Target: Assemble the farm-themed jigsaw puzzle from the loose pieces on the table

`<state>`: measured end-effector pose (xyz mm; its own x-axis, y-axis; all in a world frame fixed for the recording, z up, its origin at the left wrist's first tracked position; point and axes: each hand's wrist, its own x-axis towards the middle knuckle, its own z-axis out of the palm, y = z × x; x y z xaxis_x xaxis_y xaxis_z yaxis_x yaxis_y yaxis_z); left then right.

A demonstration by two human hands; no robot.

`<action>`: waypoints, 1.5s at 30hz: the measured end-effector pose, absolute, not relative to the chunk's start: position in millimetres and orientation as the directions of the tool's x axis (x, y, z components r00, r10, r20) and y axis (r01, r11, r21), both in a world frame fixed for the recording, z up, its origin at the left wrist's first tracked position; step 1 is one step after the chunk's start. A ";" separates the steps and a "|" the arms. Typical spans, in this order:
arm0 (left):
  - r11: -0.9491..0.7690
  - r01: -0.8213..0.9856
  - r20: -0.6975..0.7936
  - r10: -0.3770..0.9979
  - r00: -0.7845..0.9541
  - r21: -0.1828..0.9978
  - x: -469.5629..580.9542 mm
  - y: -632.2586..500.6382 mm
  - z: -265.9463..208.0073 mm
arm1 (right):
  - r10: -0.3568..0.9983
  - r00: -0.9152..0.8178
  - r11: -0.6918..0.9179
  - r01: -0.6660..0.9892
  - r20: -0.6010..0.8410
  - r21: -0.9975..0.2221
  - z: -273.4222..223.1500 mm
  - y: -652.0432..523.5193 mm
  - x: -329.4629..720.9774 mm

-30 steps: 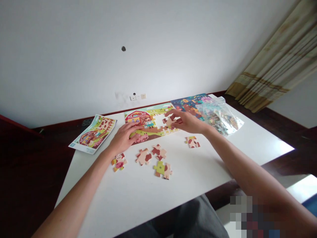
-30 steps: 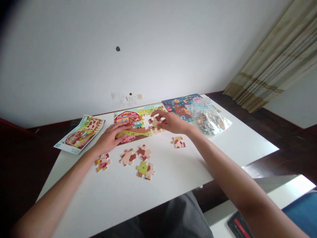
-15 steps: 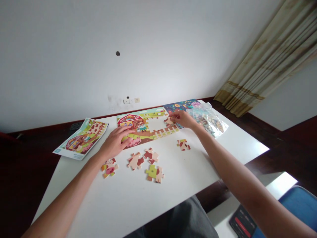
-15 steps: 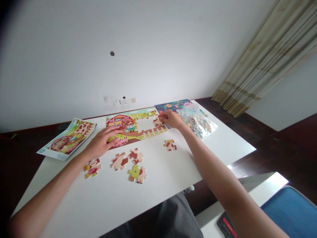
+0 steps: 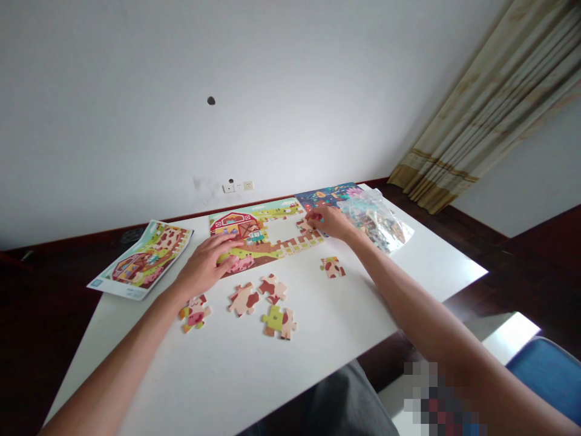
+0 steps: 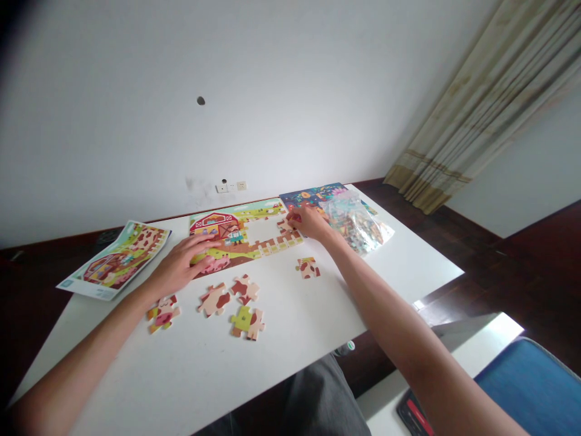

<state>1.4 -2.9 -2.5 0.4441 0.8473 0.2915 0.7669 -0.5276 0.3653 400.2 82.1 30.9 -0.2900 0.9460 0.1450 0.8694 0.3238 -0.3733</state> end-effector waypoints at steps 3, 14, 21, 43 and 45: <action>-0.521 0.772 0.288 0.851 0.438 0.365 1.2 -3.0 -3.0 | 0.942 -0.303 0.334 0.872 0.142 -0.358 30.7 81.5 398.3; -0.526 0.772 0.288 0.848 0.444 0.358 1.1 -2.6 -3.3 | 0.901 -0.426 0.426 0.841 0.078 -0.333 34.4 82.9 403.9; -0.528 0.773 0.280 0.847 0.451 0.352 0.7 -2.2 -3.3 | 0.896 -0.439 0.432 0.830 0.064 -0.354 32.1 86.6 405.3; -0.531 0.768 0.270 0.846 0.460 0.358 0.3 -2.3 -1.9 | 0.927 -0.349 0.375 0.862 0.138 -0.339 39.0 76.0 399.7; -0.534 0.766 0.272 0.844 0.461 0.358 0.5 -2.4 -1.5 | 0.925 -0.363 0.379 0.865 0.112 -0.329 40.7 75.2 399.2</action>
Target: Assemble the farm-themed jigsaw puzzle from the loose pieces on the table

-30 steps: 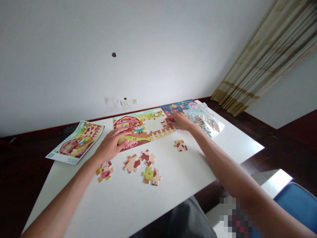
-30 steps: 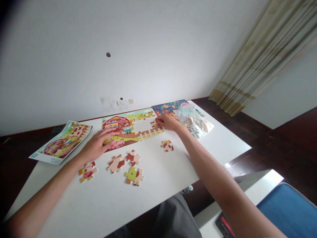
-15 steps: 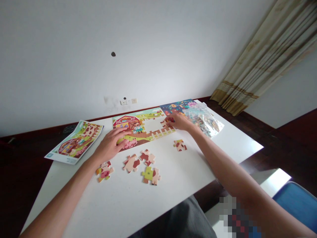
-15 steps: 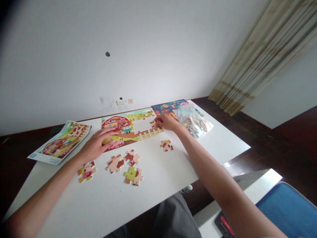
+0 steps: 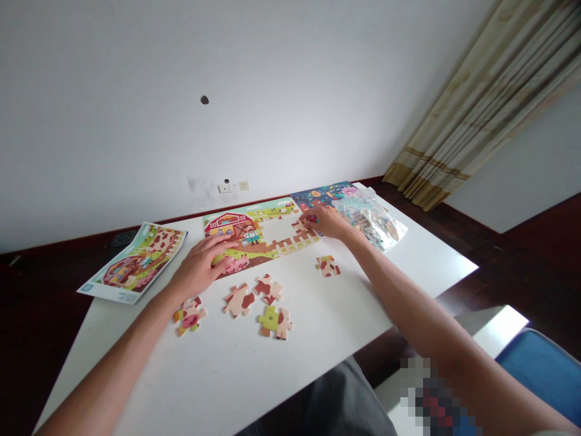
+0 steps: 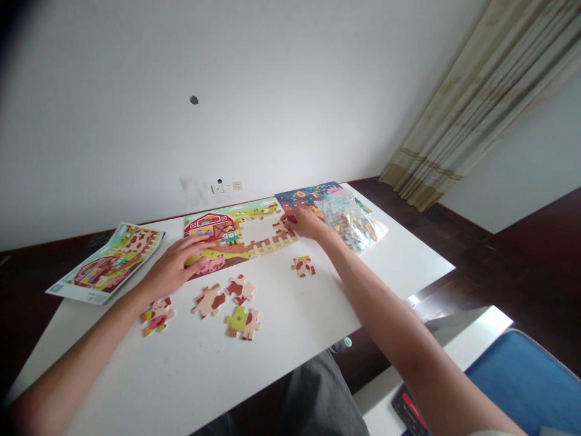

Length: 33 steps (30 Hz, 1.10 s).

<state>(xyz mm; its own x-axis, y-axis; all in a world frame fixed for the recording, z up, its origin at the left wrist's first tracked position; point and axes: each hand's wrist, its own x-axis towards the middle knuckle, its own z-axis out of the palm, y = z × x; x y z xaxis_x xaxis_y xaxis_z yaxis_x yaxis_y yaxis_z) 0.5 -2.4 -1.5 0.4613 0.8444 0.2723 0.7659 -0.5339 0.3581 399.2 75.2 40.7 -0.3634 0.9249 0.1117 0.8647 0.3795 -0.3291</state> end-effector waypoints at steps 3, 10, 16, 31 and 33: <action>-0.540 0.762 0.279 0.841 0.464 0.357 0.6 -2.3 -1.4 | 0.923 -0.371 0.385 0.868 0.105 -0.313 41.0 75.0 398.8; -0.538 0.764 0.283 0.841 0.460 0.356 -0.5 -1.1 -3.9 | 0.911 -0.393 0.413 0.854 0.128 -0.317 37.1 78.8 403.5; -0.531 0.773 0.277 0.846 0.456 0.347 -0.4 -1.2 -4.0 | 0.881 -0.473 0.455 0.830 0.024 -0.322 55.3 75.4 414.5; -0.529 0.762 0.266 0.848 0.459 0.372 3.8 -5.3 3.4 | 0.838 -0.326 0.359 0.933 -0.438 -0.009 89.8 4.7 390.2; -0.528 0.763 0.263 0.849 0.459 0.373 3.6 -5.4 3.5 | 0.802 -0.404 0.427 0.903 -0.439 -0.051 88.1 1.3 380.5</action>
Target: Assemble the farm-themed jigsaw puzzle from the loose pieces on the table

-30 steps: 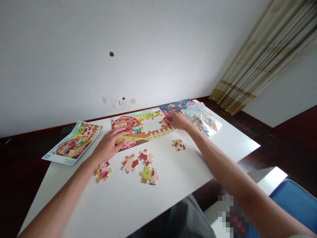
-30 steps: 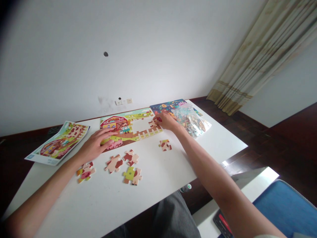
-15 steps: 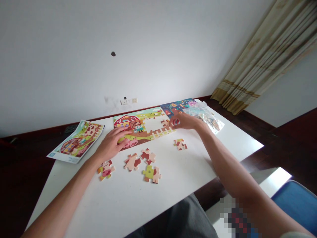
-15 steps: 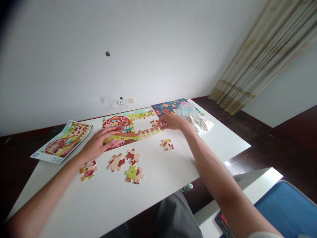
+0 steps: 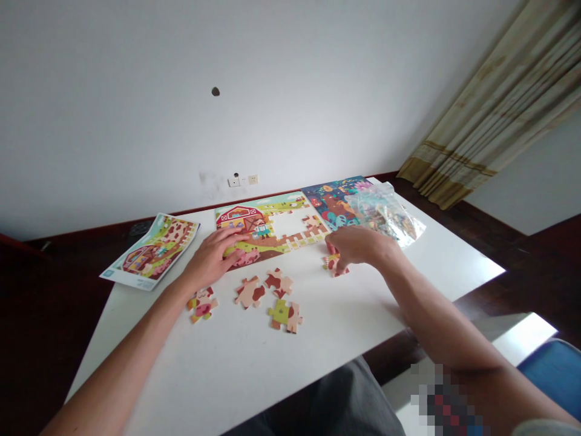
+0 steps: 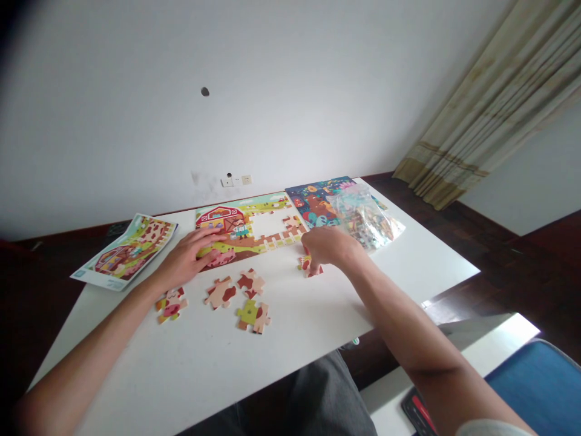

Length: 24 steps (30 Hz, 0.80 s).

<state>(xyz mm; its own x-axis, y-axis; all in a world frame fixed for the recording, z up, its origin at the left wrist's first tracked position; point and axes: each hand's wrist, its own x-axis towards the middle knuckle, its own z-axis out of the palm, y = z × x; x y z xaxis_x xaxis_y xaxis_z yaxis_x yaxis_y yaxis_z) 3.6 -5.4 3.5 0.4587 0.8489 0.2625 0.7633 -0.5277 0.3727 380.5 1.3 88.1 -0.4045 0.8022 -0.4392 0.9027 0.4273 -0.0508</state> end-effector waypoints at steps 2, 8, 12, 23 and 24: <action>-0.522 0.769 0.253 0.853 0.457 0.369 3.3 -5.3 3.1 | 0.732 -0.521 0.503 0.848 -0.439 -0.167 87.0 -1.4 371.6; -0.517 0.775 0.253 0.856 0.452 0.363 1.8 -3.8 -0.7 | 0.546 -0.752 0.631 0.659 -0.369 -0.409 78.8 -0.5 360.5; -0.510 0.780 0.249 0.859 0.447 0.362 2.2 -4.8 -0.3 | 0.556 -0.774 0.624 0.629 -0.301 -0.464 76.7 3.2 354.4; -0.516 0.776 0.242 0.856 0.456 0.363 5.1 -7.4 5.0 | 0.508 -0.851 0.677 0.488 -0.129 -0.551 60.3 4.0 329.6; -0.519 0.774 0.249 0.854 0.456 0.361 4.7 -7.1 4.3 | 0.506 -0.852 0.673 0.489 -0.136 -0.555 60.3 4.4 331.0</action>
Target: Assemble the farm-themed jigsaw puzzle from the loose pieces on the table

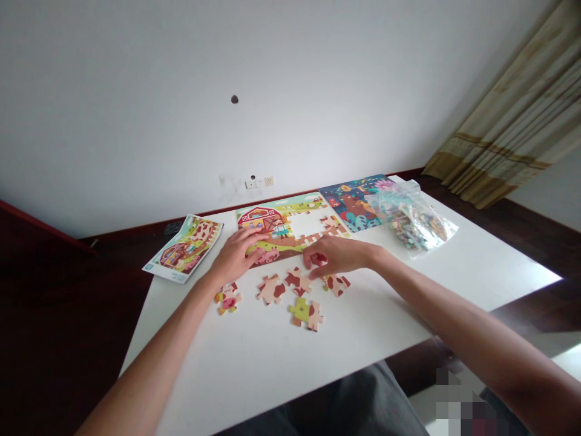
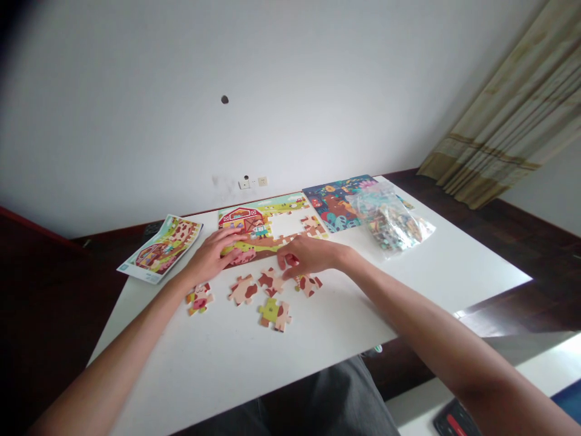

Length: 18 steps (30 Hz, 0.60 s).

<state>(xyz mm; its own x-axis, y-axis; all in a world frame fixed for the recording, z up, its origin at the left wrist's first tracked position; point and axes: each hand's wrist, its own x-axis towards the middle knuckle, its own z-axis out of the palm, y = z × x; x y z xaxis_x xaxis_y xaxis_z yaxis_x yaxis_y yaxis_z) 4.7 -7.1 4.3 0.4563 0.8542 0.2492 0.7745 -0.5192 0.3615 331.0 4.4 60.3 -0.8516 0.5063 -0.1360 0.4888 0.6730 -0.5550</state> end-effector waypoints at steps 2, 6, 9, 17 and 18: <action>-0.522 0.773 0.258 0.852 0.455 0.360 4.1 -6.7 3.4 | 0.498 -0.851 0.657 0.497 -0.168 -0.567 62.6 5.7 335.9; -0.526 0.770 0.260 0.850 0.458 0.361 4.0 -6.6 3.1 | 0.485 -0.834 0.612 0.538 -0.262 -0.579 70.8 8.9 347.4; -0.523 0.772 0.258 0.851 0.457 0.361 4.2 -6.5 2.8 | 0.517 -0.816 0.620 0.564 -0.257 -0.545 73.9 8.5 347.9; -0.529 0.767 0.264 0.848 0.459 0.364 3.8 -7.3 3.2 | 0.448 -0.893 0.720 0.386 -0.038 -0.576 60.7 -7.6 319.8; -0.530 0.766 0.266 0.847 0.460 0.364 3.9 -7.3 3.4 | 0.444 -0.895 0.719 0.378 -0.032 -0.583 58.9 -8.5 318.3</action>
